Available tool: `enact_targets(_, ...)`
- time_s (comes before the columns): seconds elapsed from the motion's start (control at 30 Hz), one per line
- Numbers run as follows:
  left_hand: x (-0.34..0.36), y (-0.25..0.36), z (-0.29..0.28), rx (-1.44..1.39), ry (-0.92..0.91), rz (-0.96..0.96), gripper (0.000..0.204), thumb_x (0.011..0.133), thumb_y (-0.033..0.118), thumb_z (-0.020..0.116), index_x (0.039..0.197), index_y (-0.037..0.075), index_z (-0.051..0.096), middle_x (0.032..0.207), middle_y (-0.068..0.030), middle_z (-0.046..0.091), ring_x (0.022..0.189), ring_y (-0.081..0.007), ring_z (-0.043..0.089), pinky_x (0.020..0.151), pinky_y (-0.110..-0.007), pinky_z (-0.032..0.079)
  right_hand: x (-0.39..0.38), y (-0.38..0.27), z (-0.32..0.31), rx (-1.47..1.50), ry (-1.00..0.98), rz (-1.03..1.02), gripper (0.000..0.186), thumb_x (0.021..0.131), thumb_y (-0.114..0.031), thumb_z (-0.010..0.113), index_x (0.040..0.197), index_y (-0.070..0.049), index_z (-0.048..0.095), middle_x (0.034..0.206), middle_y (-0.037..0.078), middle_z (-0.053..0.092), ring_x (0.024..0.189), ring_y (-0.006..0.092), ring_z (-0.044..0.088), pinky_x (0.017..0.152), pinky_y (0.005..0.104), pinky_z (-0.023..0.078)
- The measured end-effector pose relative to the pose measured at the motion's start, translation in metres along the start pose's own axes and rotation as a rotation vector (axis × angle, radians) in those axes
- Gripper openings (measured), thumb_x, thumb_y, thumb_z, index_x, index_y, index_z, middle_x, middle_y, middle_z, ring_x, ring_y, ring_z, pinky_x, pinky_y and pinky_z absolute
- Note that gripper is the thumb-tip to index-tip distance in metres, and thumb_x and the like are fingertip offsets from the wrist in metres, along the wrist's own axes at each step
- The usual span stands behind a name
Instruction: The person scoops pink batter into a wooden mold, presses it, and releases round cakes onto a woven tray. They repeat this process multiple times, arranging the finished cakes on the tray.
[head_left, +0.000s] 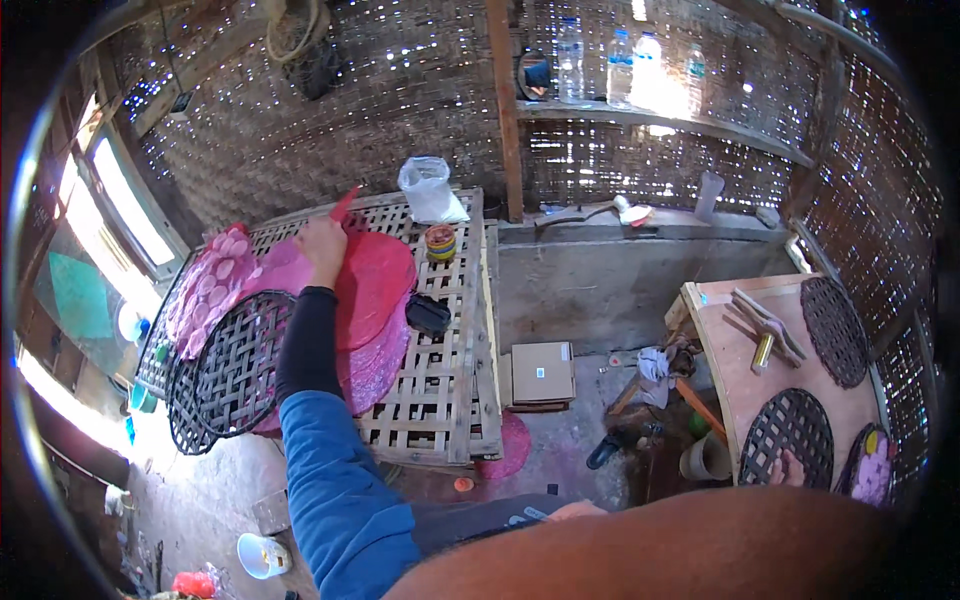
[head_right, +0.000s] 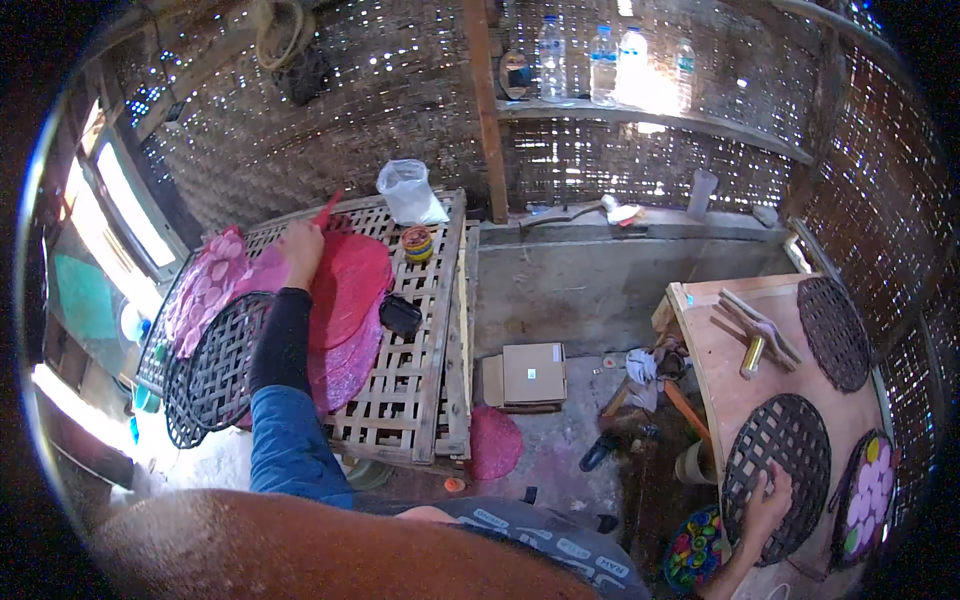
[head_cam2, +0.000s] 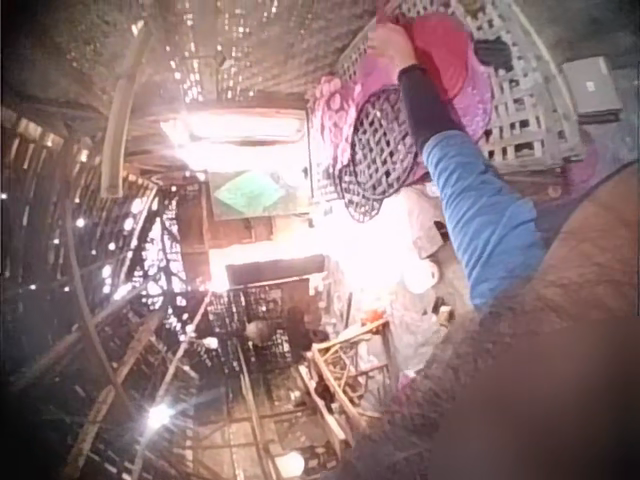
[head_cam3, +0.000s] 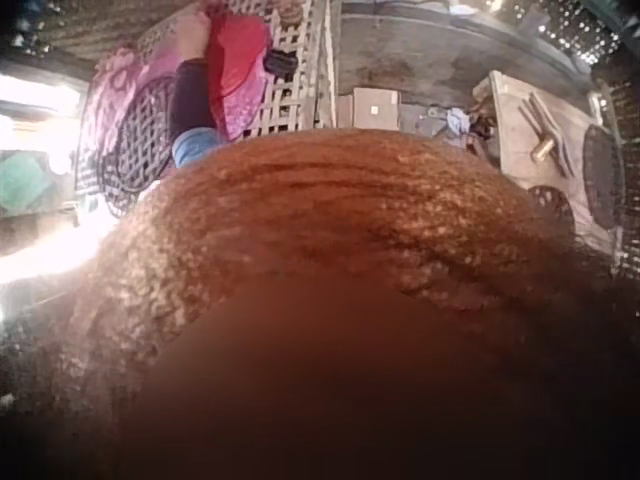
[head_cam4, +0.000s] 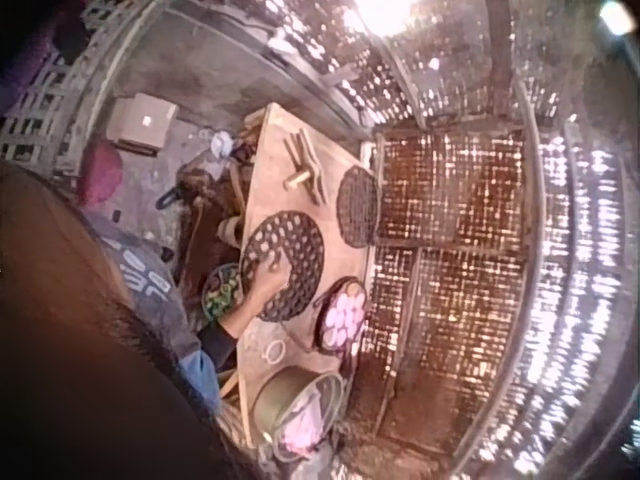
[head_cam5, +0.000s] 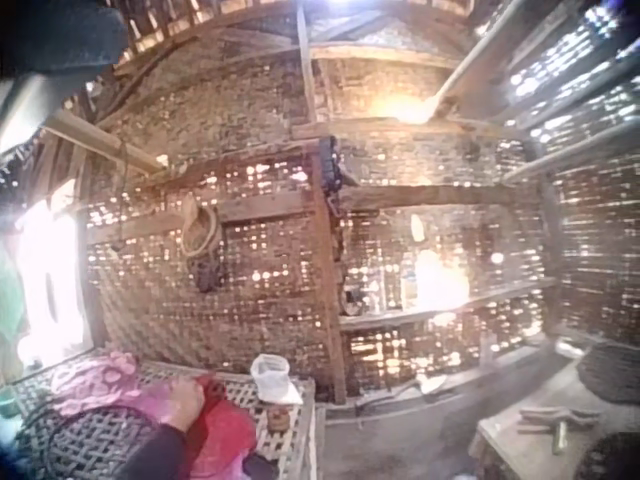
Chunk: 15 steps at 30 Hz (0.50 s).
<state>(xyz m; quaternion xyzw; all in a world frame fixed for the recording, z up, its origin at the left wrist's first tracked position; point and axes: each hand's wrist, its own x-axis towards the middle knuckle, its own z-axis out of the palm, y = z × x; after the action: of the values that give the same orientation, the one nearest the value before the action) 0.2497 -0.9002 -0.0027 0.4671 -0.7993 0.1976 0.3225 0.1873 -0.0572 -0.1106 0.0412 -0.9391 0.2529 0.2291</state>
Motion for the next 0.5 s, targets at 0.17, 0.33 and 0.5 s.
enact_targets(0.17,0.021,0.083,-0.094,-0.359,0.482,0.178,0.017,0.079,0.029,0.054,0.082,0.015,0.063,0.093,-0.001,0.057,0.092,-0.0219,0.052,0.079,-0.043,0.035,0.012,-0.048,0.007,0.24,-0.031,0.015,0.024,0.083,-0.009,0.053,0.103,0.005,0.057,0.099,0.017,0.06,0.091,0.0282,0.058,0.082,0.0325,0.043)
enact_targets(0.33,-0.059,0.221,-0.225,-0.762,0.5,0.617,0.012,0.077,0.025,0.059,0.08,0.013,0.06,0.087,-0.0014,0.055,0.087,-0.0239,0.051,0.073,-0.044,0.035,0.037,-0.136,0.021,0.623,-0.175,0.016,0.029,0.084,-0.012,0.058,0.108,0.004,0.057,0.098,0.011,0.062,0.09,0.0179,0.059,0.082,0.0294,0.046)
enact_targets(0.5,-0.234,0.321,-0.251,-1.161,0.038,1.481,0.023,0.071,0.016,0.057,0.094,0.014,0.058,0.096,-0.007,0.053,0.092,-0.0253,0.051,0.077,-0.042,0.039,0.073,-0.192,0.015,1.432,-0.331,0.056,0.063,0.086,-0.027,0.057,0.135,0.0,0.028,0.127,0.014,0.044,0.108,0.0174,0.049,0.085,0.0257,0.042)
